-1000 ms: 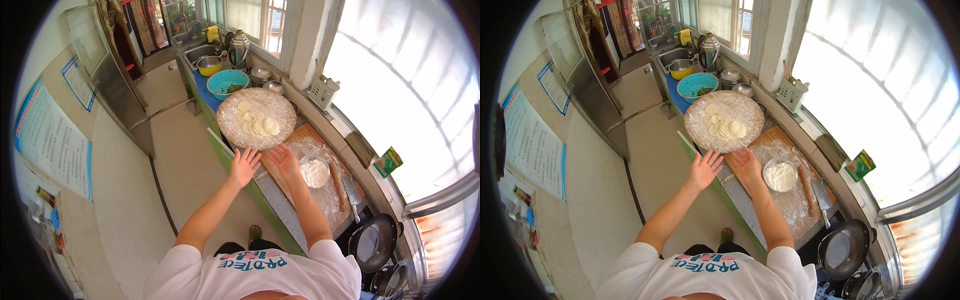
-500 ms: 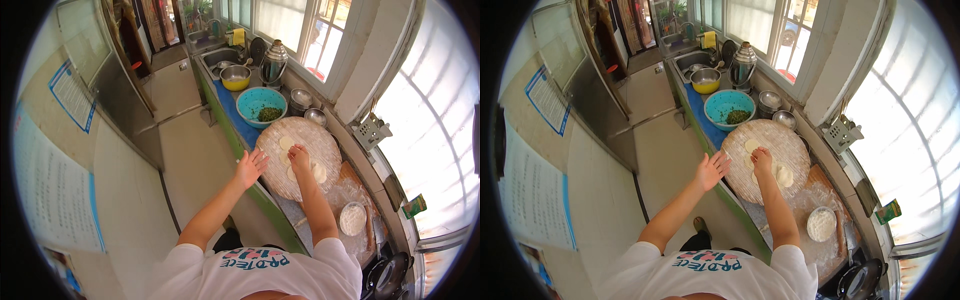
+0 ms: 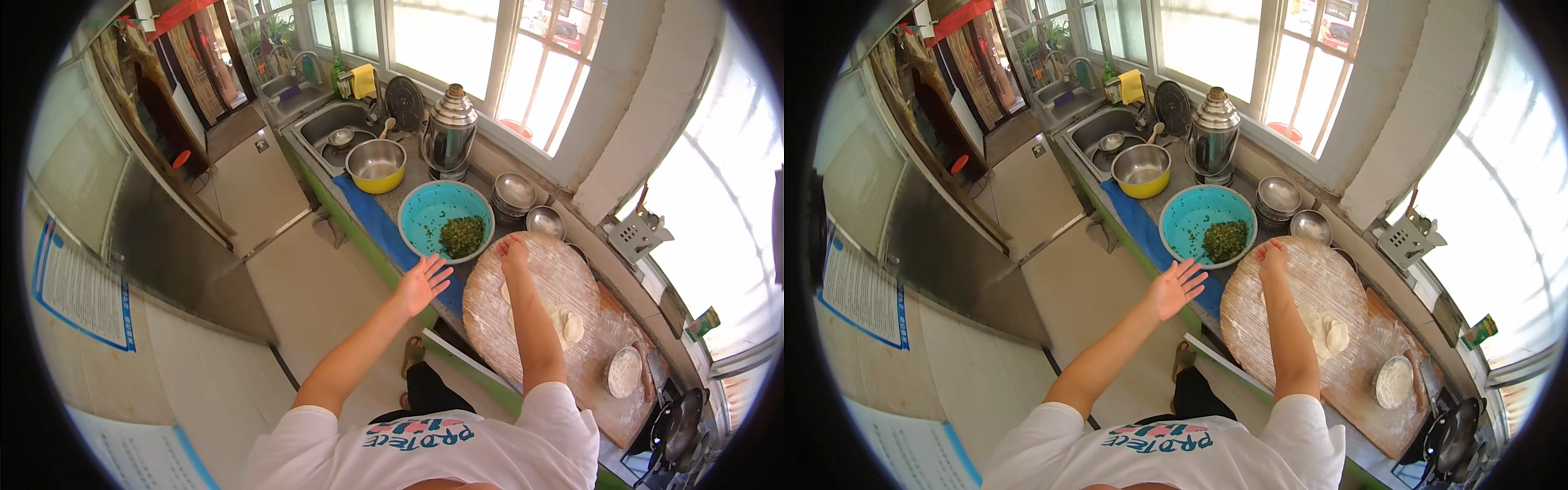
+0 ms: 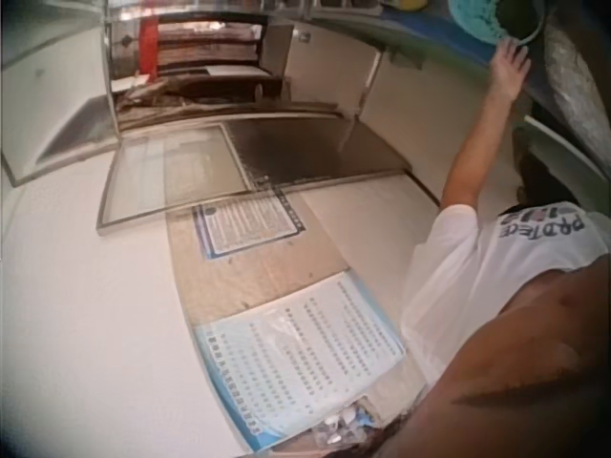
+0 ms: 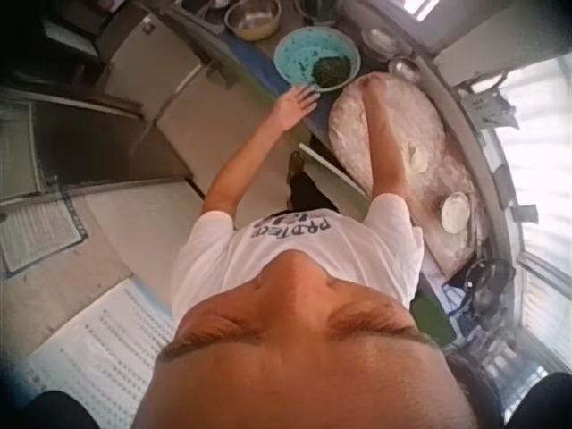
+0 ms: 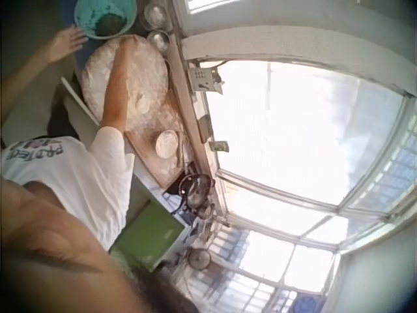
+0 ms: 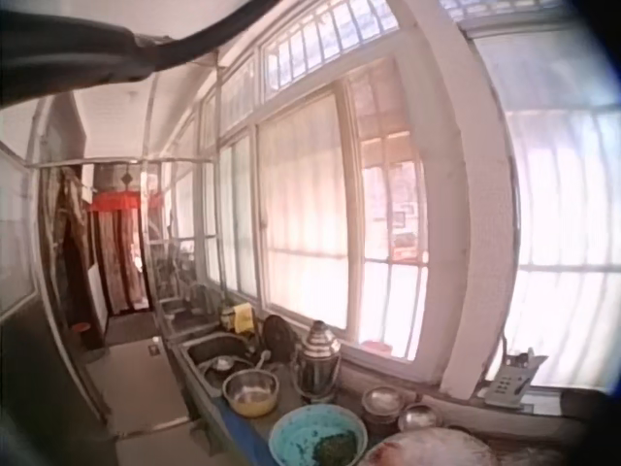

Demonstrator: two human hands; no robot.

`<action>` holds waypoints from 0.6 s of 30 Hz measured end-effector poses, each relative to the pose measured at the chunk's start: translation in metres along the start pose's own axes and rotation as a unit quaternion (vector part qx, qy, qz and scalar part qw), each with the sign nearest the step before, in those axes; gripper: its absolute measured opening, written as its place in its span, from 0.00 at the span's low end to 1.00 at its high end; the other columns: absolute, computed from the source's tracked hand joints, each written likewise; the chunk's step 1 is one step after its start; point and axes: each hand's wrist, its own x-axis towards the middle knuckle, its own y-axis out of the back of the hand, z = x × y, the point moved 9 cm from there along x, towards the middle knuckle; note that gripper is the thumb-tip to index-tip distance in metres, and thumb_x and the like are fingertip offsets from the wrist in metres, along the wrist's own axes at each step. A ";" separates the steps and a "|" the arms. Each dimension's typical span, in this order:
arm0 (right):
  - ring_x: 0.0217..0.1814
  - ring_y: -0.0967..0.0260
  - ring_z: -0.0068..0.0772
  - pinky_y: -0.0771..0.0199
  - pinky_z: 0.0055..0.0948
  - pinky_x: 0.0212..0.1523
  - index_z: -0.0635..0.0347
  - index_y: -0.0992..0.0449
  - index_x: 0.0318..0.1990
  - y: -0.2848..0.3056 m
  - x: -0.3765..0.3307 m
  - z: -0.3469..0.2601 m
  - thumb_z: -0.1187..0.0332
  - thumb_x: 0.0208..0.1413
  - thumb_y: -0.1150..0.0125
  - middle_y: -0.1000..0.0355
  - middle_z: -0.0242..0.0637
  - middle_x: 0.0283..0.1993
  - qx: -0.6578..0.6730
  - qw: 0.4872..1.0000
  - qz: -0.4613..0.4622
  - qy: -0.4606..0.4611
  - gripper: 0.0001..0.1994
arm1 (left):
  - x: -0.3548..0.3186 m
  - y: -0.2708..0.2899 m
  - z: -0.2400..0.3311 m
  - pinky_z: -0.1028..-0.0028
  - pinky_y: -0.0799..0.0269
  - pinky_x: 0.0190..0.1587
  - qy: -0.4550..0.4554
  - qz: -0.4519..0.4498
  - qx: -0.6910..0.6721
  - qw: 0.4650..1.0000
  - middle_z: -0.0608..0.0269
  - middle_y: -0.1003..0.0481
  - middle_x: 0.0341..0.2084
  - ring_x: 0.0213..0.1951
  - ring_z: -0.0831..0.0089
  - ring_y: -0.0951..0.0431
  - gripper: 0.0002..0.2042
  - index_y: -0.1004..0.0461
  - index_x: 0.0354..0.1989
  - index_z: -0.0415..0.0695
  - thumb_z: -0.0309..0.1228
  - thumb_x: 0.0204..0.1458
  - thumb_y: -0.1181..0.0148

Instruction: The person prepares dumplings in a kitchen by handling dough wrappers and a green vegetable filling. They use chopsticks to scoop the filling onto the wrappers and fold them by hand. The person also retrieves water from a tap and pours it into a pot on the stove.

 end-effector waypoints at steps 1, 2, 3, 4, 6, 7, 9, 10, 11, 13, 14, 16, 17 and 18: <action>0.31 0.32 0.31 0.26 0.30 0.31 0.59 0.36 0.49 -0.009 0.007 0.000 0.80 0.54 0.49 0.32 0.39 0.38 0.007 1.000 0.007 0.005 0.16 | 0.009 0.009 0.008 0.59 0.42 0.64 0.007 0.007 0.008 1.000 0.59 0.46 0.66 0.64 0.60 0.41 0.29 0.51 0.68 0.44 0.48 0.64 0.61; 0.30 0.31 0.31 0.26 0.30 0.31 0.58 0.37 0.50 -0.014 0.020 -0.004 0.81 0.54 0.49 0.32 0.39 0.38 0.018 1.000 0.014 0.016 0.16 | 0.020 0.012 0.016 0.60 0.42 0.63 0.017 0.003 0.016 1.000 0.60 0.46 0.66 0.64 0.60 0.41 0.29 0.50 0.68 0.44 0.48 0.64 0.61; 0.29 0.31 0.31 0.26 0.29 0.29 0.58 0.37 0.50 -0.018 0.034 -0.009 0.80 0.54 0.49 0.32 0.40 0.37 0.017 0.999 0.024 0.029 0.16 | 0.030 0.016 0.024 0.60 0.42 0.63 0.026 0.000 0.025 0.999 0.60 0.45 0.66 0.64 0.60 0.40 0.28 0.50 0.68 0.44 0.47 0.64 0.61; 0.29 0.31 0.31 0.26 0.29 0.28 0.58 0.37 0.50 -0.011 0.055 -0.015 0.79 0.54 0.48 0.32 0.40 0.37 0.019 0.998 0.037 0.044 0.16 | 0.042 0.017 0.032 0.60 0.41 0.63 0.039 -0.007 0.037 0.999 0.60 0.45 0.65 0.64 0.60 0.40 0.28 0.50 0.68 0.44 0.47 0.64 0.61; 0.27 0.31 0.32 0.26 0.29 0.26 0.57 0.38 0.51 -0.012 0.093 -0.035 0.78 0.55 0.48 0.32 0.40 0.37 0.008 0.994 0.078 0.077 0.16 | 0.066 0.017 0.055 0.61 0.41 0.63 0.050 -0.011 0.057 0.997 0.60 0.43 0.65 0.63 0.61 0.38 0.27 0.48 0.67 0.44 0.47 0.64 0.61; 0.26 0.32 0.32 0.26 0.30 0.25 0.57 0.39 0.51 -0.009 0.101 -0.038 0.78 0.54 0.48 0.32 0.40 0.37 -0.016 0.990 0.108 0.087 0.16 | 0.074 0.020 0.064 0.61 0.41 0.63 0.055 -0.004 0.067 0.996 0.60 0.43 0.64 0.63 0.62 0.38 0.27 0.48 0.67 0.44 0.46 0.64 0.61; 0.25 0.32 0.32 0.26 0.31 0.24 0.57 0.40 0.51 -0.010 0.118 -0.041 0.76 0.54 0.47 0.32 0.40 0.37 -0.056 0.981 0.160 0.097 0.17 | 0.097 0.027 0.083 0.62 0.40 0.62 0.061 -0.004 0.093 0.994 0.60 0.42 0.64 0.62 0.61 0.38 0.26 0.47 0.66 0.44 0.46 0.64 0.61; 0.24 0.33 0.32 0.27 0.31 0.23 0.57 0.40 0.51 -0.009 0.122 -0.045 0.75 0.54 0.46 0.32 0.40 0.36 -0.078 0.976 0.180 0.096 0.17 | 0.105 0.029 0.092 0.62 0.40 0.62 0.065 -0.009 0.093 0.994 0.59 0.42 0.64 0.62 0.61 0.38 0.26 0.47 0.66 0.44 0.46 0.64 0.62; 0.24 0.33 0.31 0.27 0.30 0.22 0.57 0.40 0.51 -0.010 0.126 -0.047 0.74 0.54 0.45 0.32 0.40 0.36 -0.099 0.970 0.201 0.095 0.17 | 0.115 0.029 0.101 0.61 0.39 0.62 0.069 -0.014 0.093 0.993 0.59 0.42 0.64 0.62 0.61 0.38 0.26 0.47 0.66 0.44 0.46 0.65 0.62; 0.21 0.34 0.31 0.29 0.30 0.19 0.58 0.40 0.49 -0.009 0.130 -0.054 0.73 0.53 0.43 0.32 0.40 0.33 -0.183 0.944 0.253 0.111 0.17 | 0.131 0.031 0.112 0.61 0.39 0.62 0.079 -0.021 0.092 0.992 0.59 0.42 0.64 0.63 0.61 0.38 0.26 0.47 0.66 0.44 0.46 0.65 0.62; 0.20 0.34 0.31 0.31 0.30 0.17 0.59 0.39 0.49 -0.006 0.132 -0.060 0.72 0.52 0.43 0.32 0.41 0.32 -0.225 0.926 0.280 0.120 0.17 | 0.139 0.033 0.116 0.61 0.39 0.62 0.087 -0.023 0.090 0.992 0.58 0.42 0.64 0.63 0.61 0.38 0.26 0.46 0.66 0.44 0.45 0.65 0.62; 0.26 0.29 0.39 0.28 0.34 0.22 0.62 0.37 0.47 -0.001 0.132 -0.065 0.70 0.50 0.40 0.29 0.47 0.32 -0.301 0.900 0.293 0.116 0.18 | 0.155 0.036 0.121 0.61 0.39 0.62 0.102 -0.030 0.085 0.991 0.58 0.42 0.64 0.62 0.61 0.38 0.26 0.47 0.66 0.43 0.46 0.64 0.61; 0.30 0.26 0.44 0.27 0.36 0.25 0.63 0.36 0.46 -0.001 0.133 -0.067 0.68 0.49 0.39 0.27 0.50 0.32 -0.338 0.886 0.298 0.113 0.19 | 0.163 0.038 0.123 0.62 0.39 0.62 0.110 -0.035 0.081 0.990 0.59 0.42 0.64 0.62 0.62 0.38 0.27 0.48 0.66 0.43 0.46 0.64 0.59; 0.32 0.26 0.47 0.27 0.39 0.29 0.63 0.34 0.45 -0.003 0.133 -0.073 0.68 0.48 0.40 0.26 0.51 0.33 -0.374 0.864 0.308 0.132 0.17 | 0.170 0.040 0.124 0.62 0.39 0.61 0.119 -0.041 0.077 0.989 0.59 0.42 0.64 0.62 0.63 0.37 0.28 0.49 0.66 0.43 0.46 0.64 0.58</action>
